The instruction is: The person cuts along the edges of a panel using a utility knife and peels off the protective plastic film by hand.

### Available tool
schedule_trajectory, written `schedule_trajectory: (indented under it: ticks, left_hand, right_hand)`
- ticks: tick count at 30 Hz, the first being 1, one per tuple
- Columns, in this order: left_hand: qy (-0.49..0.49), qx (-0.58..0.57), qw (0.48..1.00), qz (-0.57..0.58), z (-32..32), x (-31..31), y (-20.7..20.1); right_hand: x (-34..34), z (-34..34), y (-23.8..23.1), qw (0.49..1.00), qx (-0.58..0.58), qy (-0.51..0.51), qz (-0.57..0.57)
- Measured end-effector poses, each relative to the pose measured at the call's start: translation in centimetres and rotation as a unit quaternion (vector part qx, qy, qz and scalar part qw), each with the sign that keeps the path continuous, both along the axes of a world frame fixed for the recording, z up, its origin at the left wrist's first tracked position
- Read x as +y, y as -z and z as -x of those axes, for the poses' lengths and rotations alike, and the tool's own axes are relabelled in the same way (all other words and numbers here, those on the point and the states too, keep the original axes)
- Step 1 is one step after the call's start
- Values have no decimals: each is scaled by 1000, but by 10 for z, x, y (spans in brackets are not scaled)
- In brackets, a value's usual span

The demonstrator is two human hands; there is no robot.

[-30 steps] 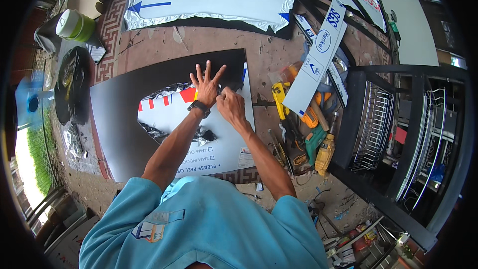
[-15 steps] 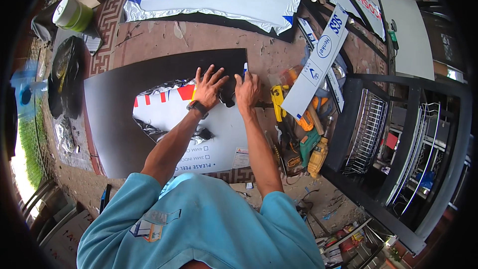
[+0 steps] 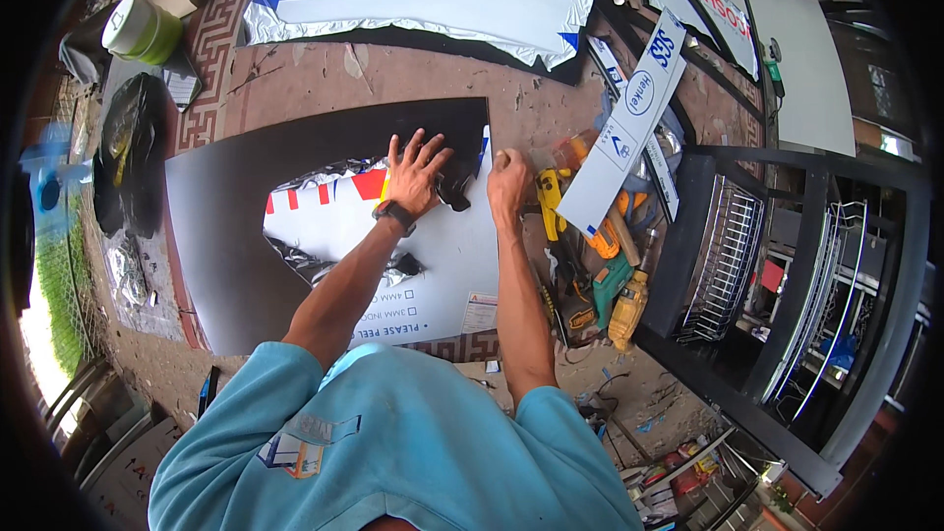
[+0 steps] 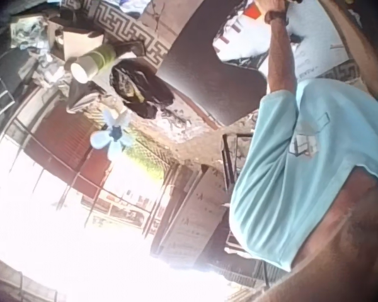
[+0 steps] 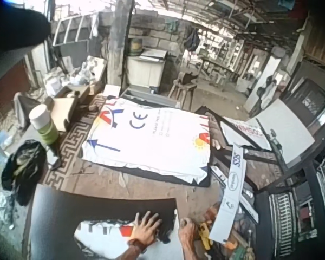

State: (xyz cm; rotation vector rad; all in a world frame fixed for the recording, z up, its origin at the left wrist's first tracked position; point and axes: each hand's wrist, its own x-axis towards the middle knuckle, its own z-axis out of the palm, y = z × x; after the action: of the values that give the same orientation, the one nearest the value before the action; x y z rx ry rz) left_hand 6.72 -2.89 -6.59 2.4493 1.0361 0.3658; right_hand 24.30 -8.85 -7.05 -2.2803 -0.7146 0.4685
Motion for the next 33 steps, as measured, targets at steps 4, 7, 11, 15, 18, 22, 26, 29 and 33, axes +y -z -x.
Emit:
schedule_trajectory:
  ticks: [4,7,11,15,18,22,26,29,33]
  left_hand:
    - [-10,20,999,-24,1,1,0]
    - [-14,-21,1000,1,0,3,-2]
    - [-11,0,1000,-15,-1,2,-2]
    - [-14,0,1000,-15,0,3,-1]
    - [-16,-2,1000,-12,2,3,-1]
    - [-21,-12,999,-39,3,4,5]
    - [-15,1,1000,-17,-5,3,0]
    - [-16,17,999,-40,-1,4,5]
    - [-18,9,999,-32,2,4,3]
  right_hand:
    - [19,28,-33,980,-176,-86,11]
    - [27,44,-38,967,-230,-76,83]
    - [21,48,-23,951,-283,-78,93]
    - [32,47,-27,940,-276,-122,161]
    - [32,37,-23,957,-234,-119,124]
    - [28,14,-6,985,-126,-64,103]
    - [16,-15,16,995,-42,-83,43]
    - [23,-1,-9,995,-53,-81,10]
    - [35,18,-29,976,-152,-133,78]
